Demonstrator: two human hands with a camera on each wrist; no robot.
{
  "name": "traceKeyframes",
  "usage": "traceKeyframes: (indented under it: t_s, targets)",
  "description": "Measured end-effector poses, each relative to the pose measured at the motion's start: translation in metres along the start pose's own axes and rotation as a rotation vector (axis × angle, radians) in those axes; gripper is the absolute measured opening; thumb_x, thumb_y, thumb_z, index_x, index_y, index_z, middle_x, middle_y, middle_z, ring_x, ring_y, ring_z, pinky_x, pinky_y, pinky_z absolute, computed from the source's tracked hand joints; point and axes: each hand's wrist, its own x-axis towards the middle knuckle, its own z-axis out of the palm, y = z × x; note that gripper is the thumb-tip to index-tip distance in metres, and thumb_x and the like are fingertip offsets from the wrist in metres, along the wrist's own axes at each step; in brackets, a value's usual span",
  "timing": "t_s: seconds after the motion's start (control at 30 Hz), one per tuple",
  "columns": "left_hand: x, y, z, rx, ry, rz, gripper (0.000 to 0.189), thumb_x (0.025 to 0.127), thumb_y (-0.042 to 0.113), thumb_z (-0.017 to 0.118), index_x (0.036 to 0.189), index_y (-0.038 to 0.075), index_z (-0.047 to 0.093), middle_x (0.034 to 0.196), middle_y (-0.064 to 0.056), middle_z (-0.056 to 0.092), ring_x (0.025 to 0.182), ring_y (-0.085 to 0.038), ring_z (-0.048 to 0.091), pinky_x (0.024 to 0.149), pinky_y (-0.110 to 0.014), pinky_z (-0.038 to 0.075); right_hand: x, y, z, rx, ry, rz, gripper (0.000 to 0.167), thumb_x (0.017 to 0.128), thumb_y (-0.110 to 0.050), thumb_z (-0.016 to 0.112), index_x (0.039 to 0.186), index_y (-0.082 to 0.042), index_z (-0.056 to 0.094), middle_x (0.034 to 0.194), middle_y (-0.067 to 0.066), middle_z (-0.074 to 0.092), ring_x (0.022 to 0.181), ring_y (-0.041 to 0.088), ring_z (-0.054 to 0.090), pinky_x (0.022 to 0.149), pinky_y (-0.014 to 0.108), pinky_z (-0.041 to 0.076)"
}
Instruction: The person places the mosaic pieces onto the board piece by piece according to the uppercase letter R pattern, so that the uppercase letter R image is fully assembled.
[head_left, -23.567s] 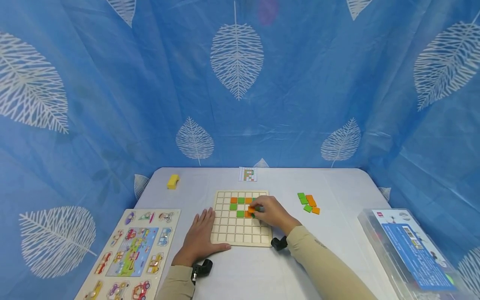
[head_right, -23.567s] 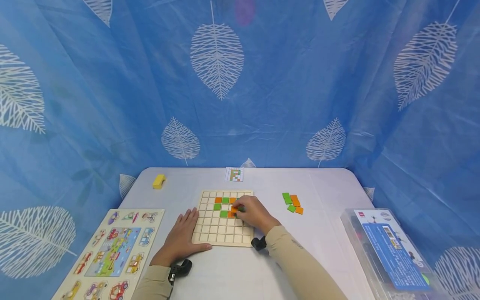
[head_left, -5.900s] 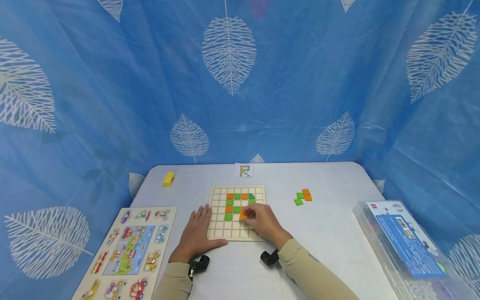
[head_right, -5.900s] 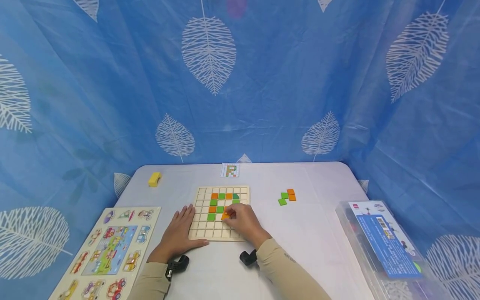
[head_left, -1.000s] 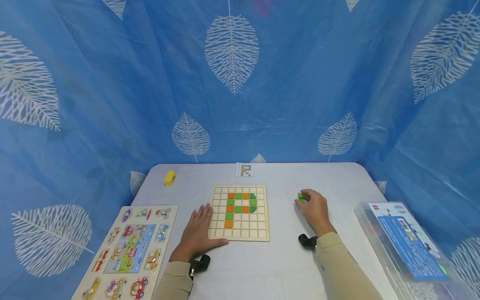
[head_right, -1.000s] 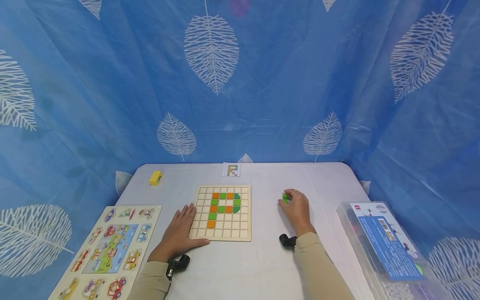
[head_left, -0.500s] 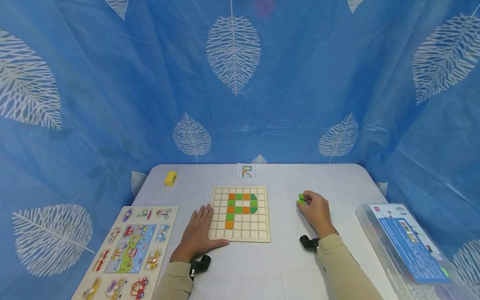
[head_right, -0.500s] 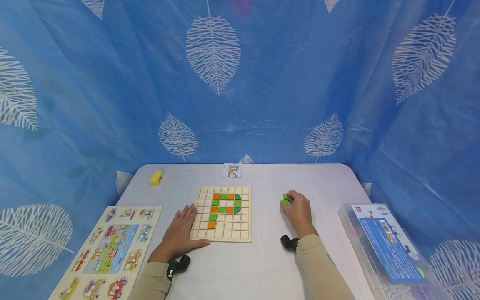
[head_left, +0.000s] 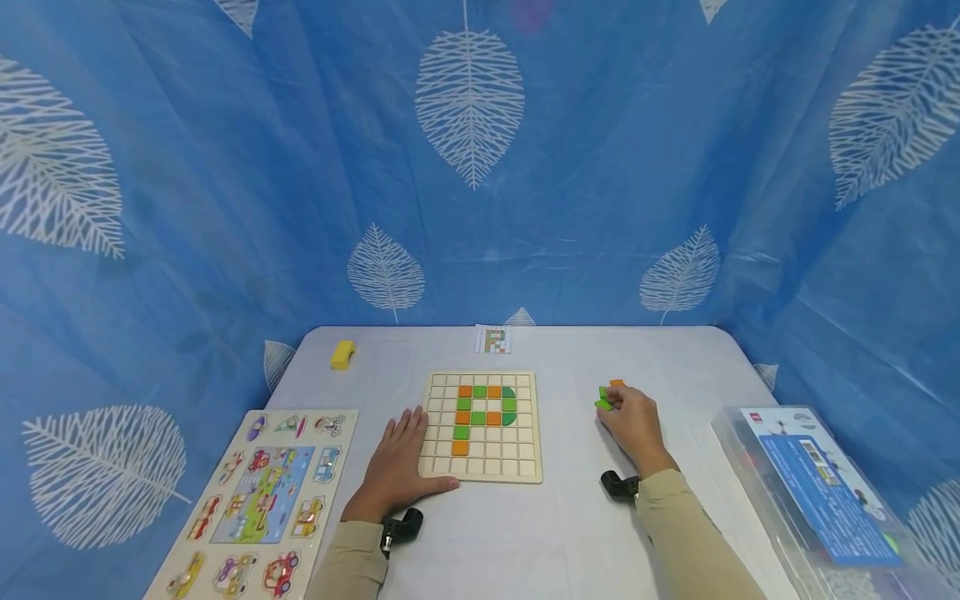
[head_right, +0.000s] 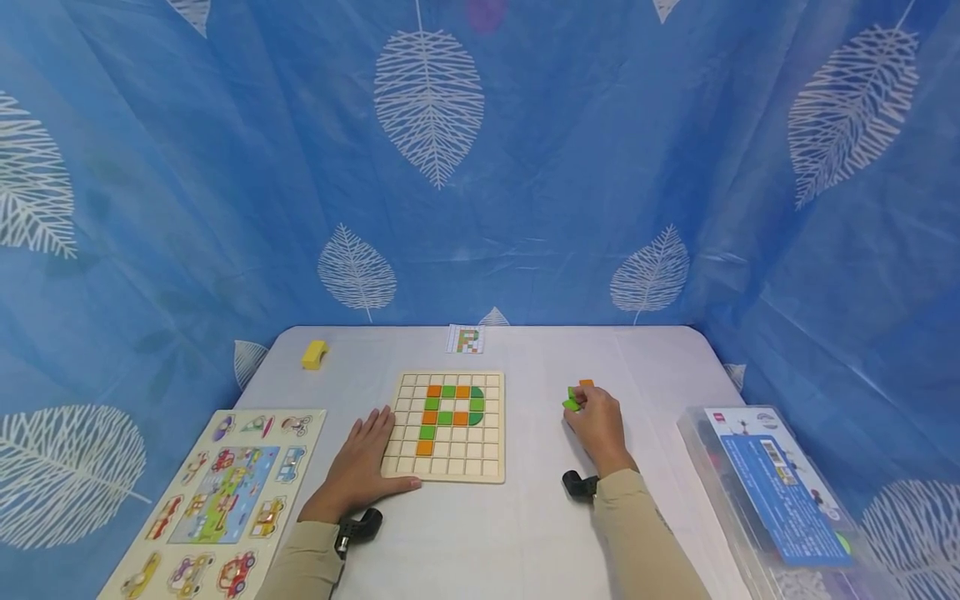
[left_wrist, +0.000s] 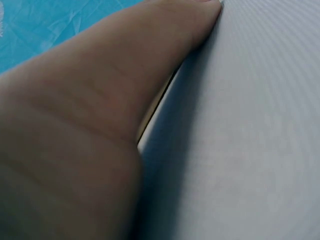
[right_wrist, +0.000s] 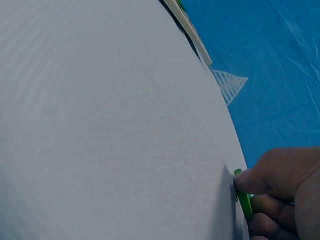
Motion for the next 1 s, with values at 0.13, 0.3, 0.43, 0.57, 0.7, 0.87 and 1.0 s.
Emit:
traceKeyframes:
  t_s: [0.13, 0.3, 0.43, 0.57, 0.7, 0.87, 1.0]
  targets:
    - [0.0, 0.001, -0.001, -0.014, -0.002, -0.001, 0.136, 0.071, 0.089, 0.069, 0.165, 0.0, 0.028, 0.172, -0.014, 0.024, 0.159, -0.032, 0.015, 0.127, -0.049, 0.009, 0.0, 0.0, -0.001, 0.011, 0.007, -0.002, 0.034, 0.086, 0.005, 0.079, 0.118, 0.012, 0.071, 0.108, 0.023, 0.071, 0.102, 0.039, 0.069, 0.092, 0.053, 0.057]
    - [-0.001, 0.002, -0.001, -0.014, 0.0, 0.001, 0.136, 0.071, 0.089, 0.069, 0.165, -0.001, 0.029, 0.171, -0.015, 0.024, 0.159, -0.032, 0.015, 0.127, -0.049, 0.009, -0.002, 0.002, 0.001, 0.038, 0.007, 0.0, 0.035, 0.086, 0.005, 0.077, 0.119, 0.012, 0.07, 0.107, 0.022, 0.071, 0.102, 0.038, 0.068, 0.092, 0.053, 0.056]
    - [-0.001, 0.002, -0.001, -0.008, 0.004, 0.001, 0.135, 0.071, 0.088, 0.07, 0.165, 0.0, 0.029, 0.171, -0.015, 0.025, 0.158, -0.033, 0.016, 0.127, -0.049, 0.01, -0.004, -0.001, 0.005, 0.064, 0.006, -0.019, 0.034, 0.086, 0.005, 0.078, 0.119, 0.011, 0.072, 0.106, 0.021, 0.072, 0.1, 0.036, 0.068, 0.09, 0.051, 0.057]
    - [0.0, 0.002, -0.001, -0.004, 0.002, -0.002, 0.136, 0.07, 0.088, 0.07, 0.165, 0.0, 0.029, 0.171, -0.014, 0.024, 0.158, -0.032, 0.015, 0.127, -0.049, 0.009, -0.007, -0.006, 0.011, 0.083, 0.004, -0.034, 0.032, 0.085, 0.005, 0.078, 0.116, 0.009, 0.073, 0.103, 0.018, 0.073, 0.095, 0.033, 0.068, 0.087, 0.048, 0.057]
    - [0.0, 0.002, -0.001, -0.007, -0.003, 0.001, 0.136, 0.071, 0.089, 0.069, 0.165, 0.0, 0.028, 0.171, -0.015, 0.024, 0.158, -0.032, 0.015, 0.127, -0.049, 0.01, -0.01, -0.015, 0.018, 0.107, 0.002, -0.034, 0.031, 0.082, 0.005, 0.078, 0.113, 0.008, 0.075, 0.099, 0.015, 0.074, 0.091, 0.029, 0.068, 0.083, 0.046, 0.058]
    - [0.0, 0.001, -0.003, -0.011, -0.007, 0.005, 0.136, 0.071, 0.089, 0.069, 0.165, 0.0, 0.028, 0.171, -0.015, 0.023, 0.159, -0.032, 0.015, 0.127, -0.049, 0.01, -0.015, -0.026, 0.028, 0.118, -0.007, -0.06, 0.031, 0.082, 0.005, 0.08, 0.112, 0.007, 0.075, 0.098, 0.013, 0.073, 0.088, 0.027, 0.067, 0.08, 0.044, 0.058]
    - [-0.001, 0.001, -0.002, -0.012, -0.007, 0.001, 0.136, 0.071, 0.089, 0.07, 0.165, 0.0, 0.028, 0.172, -0.015, 0.023, 0.159, -0.032, 0.015, 0.127, -0.049, 0.009, -0.019, -0.036, 0.037, 0.118, -0.026, -0.073, 0.032, 0.081, 0.004, 0.082, 0.112, 0.005, 0.075, 0.099, 0.011, 0.072, 0.089, 0.025, 0.066, 0.078, 0.042, 0.058]
